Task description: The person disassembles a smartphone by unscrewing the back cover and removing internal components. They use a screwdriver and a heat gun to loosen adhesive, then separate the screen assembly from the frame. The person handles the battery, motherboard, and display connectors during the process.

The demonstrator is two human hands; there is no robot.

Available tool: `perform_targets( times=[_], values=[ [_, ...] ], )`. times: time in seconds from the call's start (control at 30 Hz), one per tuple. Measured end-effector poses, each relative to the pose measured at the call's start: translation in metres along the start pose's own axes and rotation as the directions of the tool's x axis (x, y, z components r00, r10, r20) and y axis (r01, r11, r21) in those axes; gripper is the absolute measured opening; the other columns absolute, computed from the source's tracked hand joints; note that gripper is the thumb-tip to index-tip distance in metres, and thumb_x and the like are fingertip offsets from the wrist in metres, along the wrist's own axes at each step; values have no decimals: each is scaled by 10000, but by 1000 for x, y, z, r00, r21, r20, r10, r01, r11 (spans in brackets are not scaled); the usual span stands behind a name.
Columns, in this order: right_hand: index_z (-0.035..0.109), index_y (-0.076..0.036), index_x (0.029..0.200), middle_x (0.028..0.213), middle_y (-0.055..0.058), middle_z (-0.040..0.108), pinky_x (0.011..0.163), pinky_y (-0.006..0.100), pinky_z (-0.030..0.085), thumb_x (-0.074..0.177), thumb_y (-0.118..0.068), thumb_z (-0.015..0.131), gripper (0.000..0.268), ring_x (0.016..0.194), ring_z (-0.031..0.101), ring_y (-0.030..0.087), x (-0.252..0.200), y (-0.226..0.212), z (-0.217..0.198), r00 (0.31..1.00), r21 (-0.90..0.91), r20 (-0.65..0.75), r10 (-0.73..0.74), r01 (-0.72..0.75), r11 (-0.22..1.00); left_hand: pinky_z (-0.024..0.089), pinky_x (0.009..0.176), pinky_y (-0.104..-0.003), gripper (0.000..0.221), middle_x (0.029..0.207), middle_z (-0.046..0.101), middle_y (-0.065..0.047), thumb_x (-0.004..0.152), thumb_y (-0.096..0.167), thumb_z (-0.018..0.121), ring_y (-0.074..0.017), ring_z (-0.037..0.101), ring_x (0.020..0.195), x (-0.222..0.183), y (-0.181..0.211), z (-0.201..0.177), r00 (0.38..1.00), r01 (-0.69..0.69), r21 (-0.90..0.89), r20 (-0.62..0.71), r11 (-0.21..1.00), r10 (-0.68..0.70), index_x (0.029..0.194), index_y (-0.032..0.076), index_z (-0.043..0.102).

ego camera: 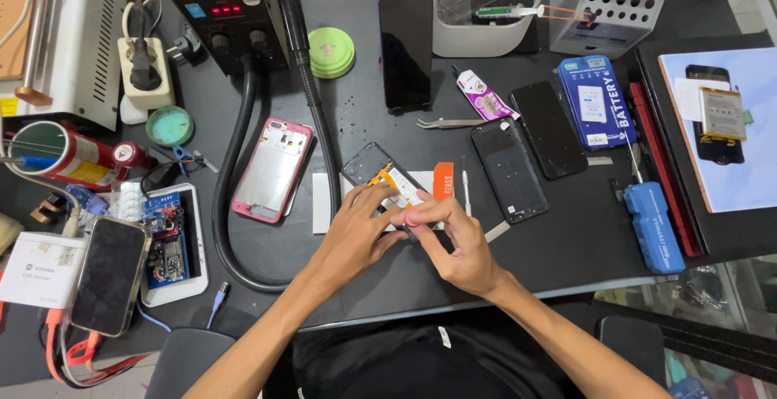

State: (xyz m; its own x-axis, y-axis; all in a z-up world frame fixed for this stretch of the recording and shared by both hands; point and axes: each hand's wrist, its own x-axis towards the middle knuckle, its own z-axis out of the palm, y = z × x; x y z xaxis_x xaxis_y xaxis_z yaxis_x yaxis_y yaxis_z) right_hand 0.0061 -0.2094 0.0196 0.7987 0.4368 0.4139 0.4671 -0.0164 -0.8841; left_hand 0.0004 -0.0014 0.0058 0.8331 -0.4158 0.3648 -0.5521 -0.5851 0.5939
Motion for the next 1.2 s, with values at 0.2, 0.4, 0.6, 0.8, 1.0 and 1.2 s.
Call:
perform_targets(
  times=[0.2, 0.4, 0.6, 0.8, 1.0, 1.2],
  values=[
    [584, -55, 1124, 1115, 112, 724, 1135, 435, 483, 946, 57, 719, 250, 1092, 731, 217, 4, -2, -1, 999, -73, -3, -51, 51, 996, 366, 1126, -541, 388, 1282, 598, -172, 813, 211, 823, -382, 530, 1256, 0, -1, -1, 1000, 4, 31, 30, 1000, -5, 1128, 49, 666],
    [561, -35, 1152, 1130, 125, 690, 980, 325, 552, 932, 98, 696, 290, 1053, 720, 206, 6, -1, -1, 998, -49, -13, -63, 62, 997, 364, 1125, -535, 392, 1295, 591, -174, 803, 215, 835, -379, 528, 1265, -1, -3, -1, 1000, -9, 9, 28, 1000, 9, 1121, 57, 671],
    [563, -6, 1196, 1155, 136, 673, 989, 320, 591, 987, 150, 596, 264, 1122, 712, 217, -4, 7, 1, 998, 124, -37, 59, -54, 991, 358, 1120, -531, 464, 1292, 592, -174, 771, 224, 844, -378, 524, 1261, -1, -3, -2, 1000, 1, -37, 25, 999, 0, 1182, 82, 682],
    [573, 9, 1196, 1171, 146, 673, 1009, 319, 598, 983, 156, 608, 261, 1137, 703, 202, -13, 12, 1, 995, 163, -66, 78, -66, 984, 357, 1129, -522, 404, 1291, 603, -130, 791, 230, 836, -358, 513, 1269, 0, -3, -1, 1000, 3, -49, 21, 999, -2, 1159, 110, 720],
    [568, 9, 1193, 1168, 138, 700, 1002, 313, 588, 974, 132, 645, 263, 1128, 712, 192, -9, 13, -4, 992, 106, -109, 68, -57, 993, 333, 1144, -549, 350, 1250, 595, -123, 788, 171, 817, -369, 489, 1280, 2, -1, 2, 999, -25, 7, 30, 1000, 25, 1116, 93, 723],
    [542, 8, 1195, 1168, 146, 700, 1015, 318, 594, 999, 128, 613, 241, 1142, 721, 204, 4, -1, -23, 986, 100, -156, 54, -39, 994, 337, 1132, -547, 214, 1254, 564, -149, 803, 93, 777, -407, 467, 1320, 3, 7, 2, 999, 17, 21, 50, 1000, -18, 965, 82, 637]
  ],
)
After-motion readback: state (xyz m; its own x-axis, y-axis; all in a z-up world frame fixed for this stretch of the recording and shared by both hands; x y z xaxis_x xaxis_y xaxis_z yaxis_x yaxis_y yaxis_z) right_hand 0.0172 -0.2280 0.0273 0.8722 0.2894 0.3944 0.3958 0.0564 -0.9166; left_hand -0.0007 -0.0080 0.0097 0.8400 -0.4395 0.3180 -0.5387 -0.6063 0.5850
